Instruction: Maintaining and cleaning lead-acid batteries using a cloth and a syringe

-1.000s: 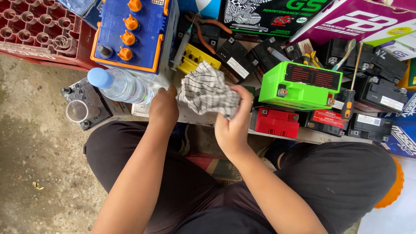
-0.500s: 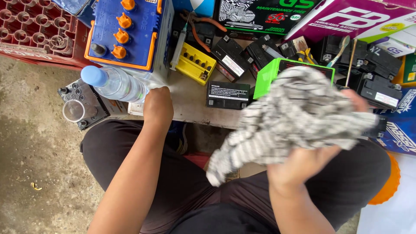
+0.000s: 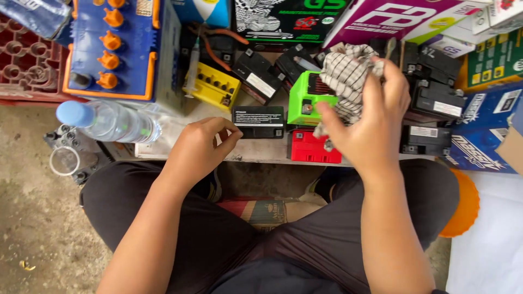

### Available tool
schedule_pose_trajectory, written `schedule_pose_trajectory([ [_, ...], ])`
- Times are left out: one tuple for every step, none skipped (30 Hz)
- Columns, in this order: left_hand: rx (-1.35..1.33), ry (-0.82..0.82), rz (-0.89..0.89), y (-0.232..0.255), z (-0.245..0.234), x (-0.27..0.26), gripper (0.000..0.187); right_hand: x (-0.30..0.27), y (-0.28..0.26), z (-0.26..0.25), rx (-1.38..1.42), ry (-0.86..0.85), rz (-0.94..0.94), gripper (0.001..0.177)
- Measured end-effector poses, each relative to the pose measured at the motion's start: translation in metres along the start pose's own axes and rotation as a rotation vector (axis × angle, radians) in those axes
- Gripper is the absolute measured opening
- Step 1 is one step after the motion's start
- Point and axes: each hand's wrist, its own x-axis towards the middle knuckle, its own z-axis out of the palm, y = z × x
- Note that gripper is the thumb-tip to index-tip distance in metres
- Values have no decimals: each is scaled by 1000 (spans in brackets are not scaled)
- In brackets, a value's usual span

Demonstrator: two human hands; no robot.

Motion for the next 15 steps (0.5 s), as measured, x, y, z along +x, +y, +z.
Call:
schedule_pose_trajectory([
  [-2,-2,8,1,3,4,8,-1,5,1,-7,4,2,60],
  [-38,10,82,3,6,8,14,-1,11,1,54,4,30,47],
  [-73,16,155,4,9,10,22,-3,15,2,116,3,63,37],
  [-74,8,161,9,14,16,22,1,14,4,111,6,71,37],
  [-108,27,243,14,18,23,39,6,14,7,82,17,55,30],
  [-143,45,326,19,22,29,56,11,13,10,52,29,38,26],
  [-144,40,329,21,29,38,56,14,8,7,49,31,43,26],
  [-125,-21,326,24,35,47,82,18,1,4,90,50,16,23],
  [-108,-78,321,27,41,57,108,23,-5,1,132,68,-16,25],
  [-109,-78,323,25,49,63,108,22,-4,1,130,68,-16,25],
  [-133,-75,370,23,58,70,108,21,-3,2,106,54,-15,36],
  [-157,-71,417,21,66,78,107,20,-2,2,82,39,-14,48],
  [-159,-75,422,22,68,79,107,19,0,3,77,41,-10,48],
  [-221,-87,391,23,70,80,100,19,3,3,40,10,-53,52],
  [-283,-103,363,23,73,82,93,18,5,4,1,-20,-92,57],
])
